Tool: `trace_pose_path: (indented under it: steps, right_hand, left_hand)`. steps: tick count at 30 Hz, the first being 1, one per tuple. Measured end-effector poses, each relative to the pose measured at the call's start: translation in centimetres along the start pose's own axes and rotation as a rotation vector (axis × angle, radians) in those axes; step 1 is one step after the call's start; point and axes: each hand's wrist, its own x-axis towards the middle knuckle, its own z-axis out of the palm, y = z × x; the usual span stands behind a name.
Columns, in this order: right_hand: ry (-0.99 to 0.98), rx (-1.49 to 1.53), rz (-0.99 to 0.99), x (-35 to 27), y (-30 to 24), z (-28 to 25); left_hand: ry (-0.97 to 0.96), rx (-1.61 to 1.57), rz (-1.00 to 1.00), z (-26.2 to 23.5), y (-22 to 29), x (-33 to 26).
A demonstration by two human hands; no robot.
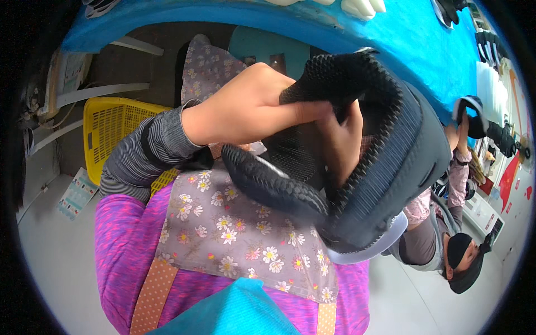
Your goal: The recorder inserts white foam padding into the interior of a black shoe upper and then places the finished component into a basket.
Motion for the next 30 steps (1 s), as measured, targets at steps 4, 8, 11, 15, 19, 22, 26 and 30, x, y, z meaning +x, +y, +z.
trace_pose_path:
  steps: [4, 8, 11, 15, 19, 22, 26, 30]
  right_hand:
    - [-0.169, -0.028, 0.032, -1.9, -2.6, -0.8]
    - [-0.053, -0.011, -0.090, 1.9, -1.5, -2.0]
    - [0.054, 0.073, -0.136, 3.3, -1.4, -3.4]
    - [0.065, 0.227, -0.034, 4.5, -0.6, -3.9]
    - [-0.177, 0.451, 0.028, 4.6, 2.2, -1.9]
    - [-0.265, 0.672, -0.068, 4.4, 5.0, -0.4]
    - [-0.116, 0.343, -0.063, 4.2, 3.4, 0.2]
    - [-0.178, -0.218, -0.198, 4.4, 0.8, -2.2]
  left_hand:
    - [0.095, -0.378, -0.101, 2.9, 0.1, -1.6]
    - [0.068, -0.486, -0.083, 0.4, -0.3, 1.8]
    - [-0.035, 0.005, 0.086, -1.0, 0.6, 3.1]
    - [-0.240, -0.093, -0.143, -2.1, 0.8, 2.1]
    - [-0.120, 0.040, 0.319, -0.7, -0.2, 1.5]
    - [-0.205, 0.061, 0.261, -1.0, 0.5, 2.0]
    - [-0.033, 0.186, 0.101, -1.0, -1.5, 1.5]
    - [-0.091, 0.180, 0.009, -1.1, -1.4, 1.0]
